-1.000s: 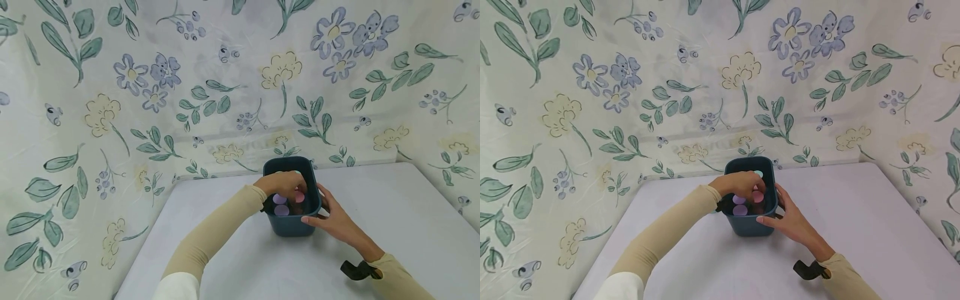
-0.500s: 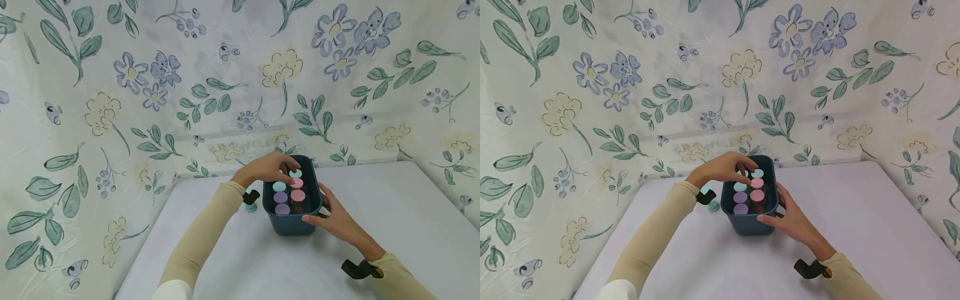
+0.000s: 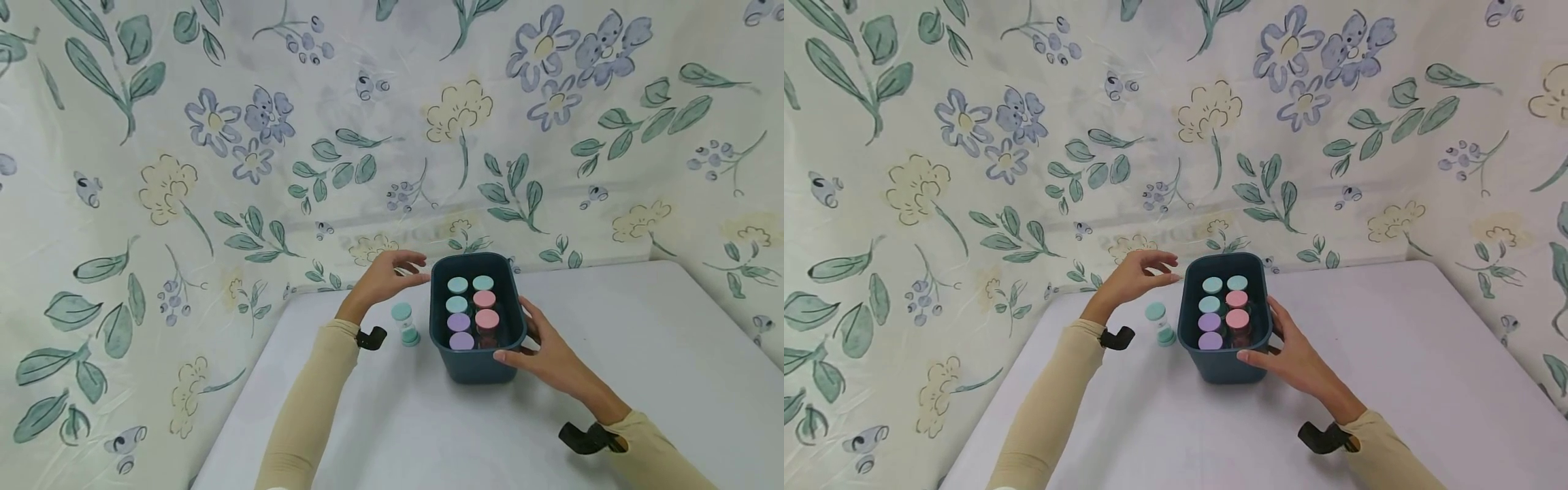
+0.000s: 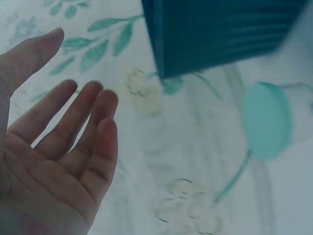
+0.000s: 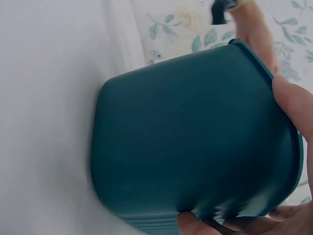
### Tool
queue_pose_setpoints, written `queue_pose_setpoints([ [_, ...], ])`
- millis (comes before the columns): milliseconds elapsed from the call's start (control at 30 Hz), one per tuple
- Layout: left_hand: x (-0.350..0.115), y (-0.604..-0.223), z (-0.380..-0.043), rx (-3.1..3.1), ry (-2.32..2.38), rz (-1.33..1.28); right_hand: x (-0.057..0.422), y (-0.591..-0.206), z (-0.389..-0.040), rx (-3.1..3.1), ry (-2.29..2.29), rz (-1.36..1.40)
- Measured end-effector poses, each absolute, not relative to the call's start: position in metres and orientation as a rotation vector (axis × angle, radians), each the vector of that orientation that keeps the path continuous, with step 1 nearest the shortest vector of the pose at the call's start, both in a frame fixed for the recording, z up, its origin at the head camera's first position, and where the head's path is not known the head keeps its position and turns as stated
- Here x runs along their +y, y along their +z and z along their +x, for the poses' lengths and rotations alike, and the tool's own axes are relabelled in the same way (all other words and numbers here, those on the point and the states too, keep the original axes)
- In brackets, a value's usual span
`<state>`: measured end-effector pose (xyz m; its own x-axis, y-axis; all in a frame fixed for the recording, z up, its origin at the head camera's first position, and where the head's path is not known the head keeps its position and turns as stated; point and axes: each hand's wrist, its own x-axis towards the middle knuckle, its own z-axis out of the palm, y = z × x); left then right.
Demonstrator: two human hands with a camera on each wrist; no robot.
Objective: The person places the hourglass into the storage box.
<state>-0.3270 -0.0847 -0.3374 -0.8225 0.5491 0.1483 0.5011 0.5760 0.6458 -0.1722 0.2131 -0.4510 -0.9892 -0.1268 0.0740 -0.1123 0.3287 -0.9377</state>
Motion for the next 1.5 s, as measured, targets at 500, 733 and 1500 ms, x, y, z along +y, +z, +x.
queue_pose_setpoints([
  [500,-0.133,-0.421,-0.328,2.761,1.145,0.545,0.214,-0.452,-0.174,2.550,-1.803,-0.231],
  [733,-0.134,-0.433,-0.321,2.780,1.118,0.540,0.214,-0.454,-0.173,2.553,-1.794,-0.228],
  [1500,-0.139,-0.444,-0.317,2.645,1.473,0.424,0.215,-0.451,-0.173,2.562,-1.780,-0.237],
])
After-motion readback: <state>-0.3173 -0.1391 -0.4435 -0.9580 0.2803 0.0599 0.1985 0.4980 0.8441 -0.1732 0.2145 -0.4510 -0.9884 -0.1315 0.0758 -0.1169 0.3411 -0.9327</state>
